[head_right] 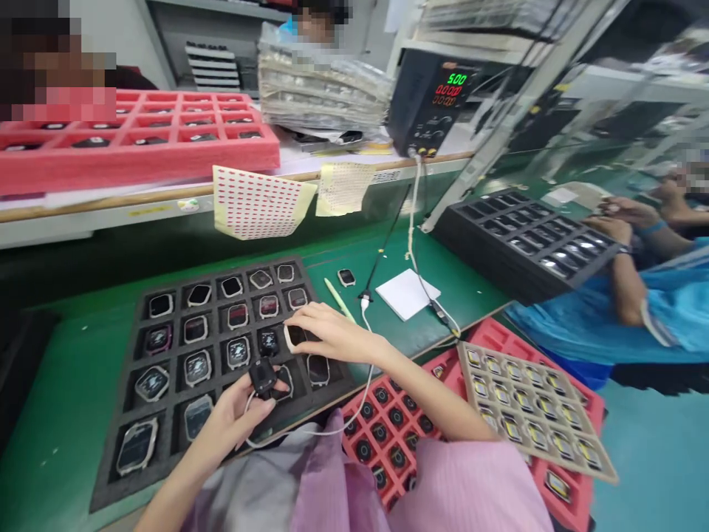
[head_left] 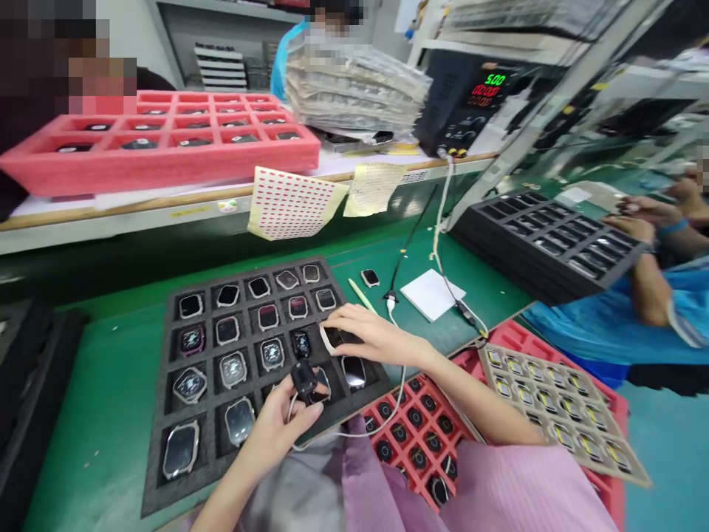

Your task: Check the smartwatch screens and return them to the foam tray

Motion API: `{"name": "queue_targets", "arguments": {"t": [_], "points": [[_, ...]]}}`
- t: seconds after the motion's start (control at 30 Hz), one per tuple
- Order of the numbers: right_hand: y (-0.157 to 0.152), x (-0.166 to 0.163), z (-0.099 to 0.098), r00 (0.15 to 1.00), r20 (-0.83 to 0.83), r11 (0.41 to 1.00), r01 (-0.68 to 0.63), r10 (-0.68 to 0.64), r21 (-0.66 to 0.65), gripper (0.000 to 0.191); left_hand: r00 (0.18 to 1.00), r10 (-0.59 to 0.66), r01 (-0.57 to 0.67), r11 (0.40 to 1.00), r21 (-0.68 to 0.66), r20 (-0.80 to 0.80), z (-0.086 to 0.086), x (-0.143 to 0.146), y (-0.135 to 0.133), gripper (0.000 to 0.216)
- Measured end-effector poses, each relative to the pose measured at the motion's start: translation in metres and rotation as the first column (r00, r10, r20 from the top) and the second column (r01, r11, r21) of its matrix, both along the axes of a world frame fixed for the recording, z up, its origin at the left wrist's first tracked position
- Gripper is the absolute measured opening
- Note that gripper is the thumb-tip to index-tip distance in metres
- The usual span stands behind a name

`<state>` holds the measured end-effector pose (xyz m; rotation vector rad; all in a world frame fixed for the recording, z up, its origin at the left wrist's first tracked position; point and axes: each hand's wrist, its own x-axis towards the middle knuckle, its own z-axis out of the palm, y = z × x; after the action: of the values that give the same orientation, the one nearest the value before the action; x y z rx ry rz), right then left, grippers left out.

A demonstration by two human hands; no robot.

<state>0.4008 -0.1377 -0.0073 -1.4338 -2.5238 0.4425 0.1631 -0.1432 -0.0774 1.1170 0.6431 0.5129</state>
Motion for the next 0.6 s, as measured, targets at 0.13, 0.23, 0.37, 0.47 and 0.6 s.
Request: {"name": "queue_targets", "arguments": {"t": [0.13,0.23,0.37,0.47,0.6], "points": [[-0.015,-0.028,-0.004,0.978,-0.201,0.997,-0.067,0.059,-0.036,0.045,0.999,-0.005,0.007,0.999,-0.032,0.042,-0.001,-0.001,0.005,0.048],[-0.019,-0.046,-0.014,0.987,-0.15,0.998,-0.062,0.064,0.013,0.038,0.999,0.031,-0.03,0.999,-0.029,0.032,-0.005,0.0,0.007,0.049],[-0.013,-0.055,-0.022,0.986,-0.144,0.991,-0.072,0.088,0.115,0.033,0.994,0.078,-0.082,0.995,0.053,0.072,-0.007,0.004,0.008,0.038],[-0.007,-0.058,-0.023,0.986,-0.133,0.987,-0.081,0.099,0.137,0.032,0.994,0.091,-0.095,0.993,0.069,0.064,-0.007,0.005,0.01,0.039],[-0.003,-0.059,-0.026,0.973,-0.195,0.988,-0.103,0.124,0.113,0.035,0.992,0.119,-0.121,0.991,0.065,0.034,-0.011,0.003,0.012,0.036]]}}
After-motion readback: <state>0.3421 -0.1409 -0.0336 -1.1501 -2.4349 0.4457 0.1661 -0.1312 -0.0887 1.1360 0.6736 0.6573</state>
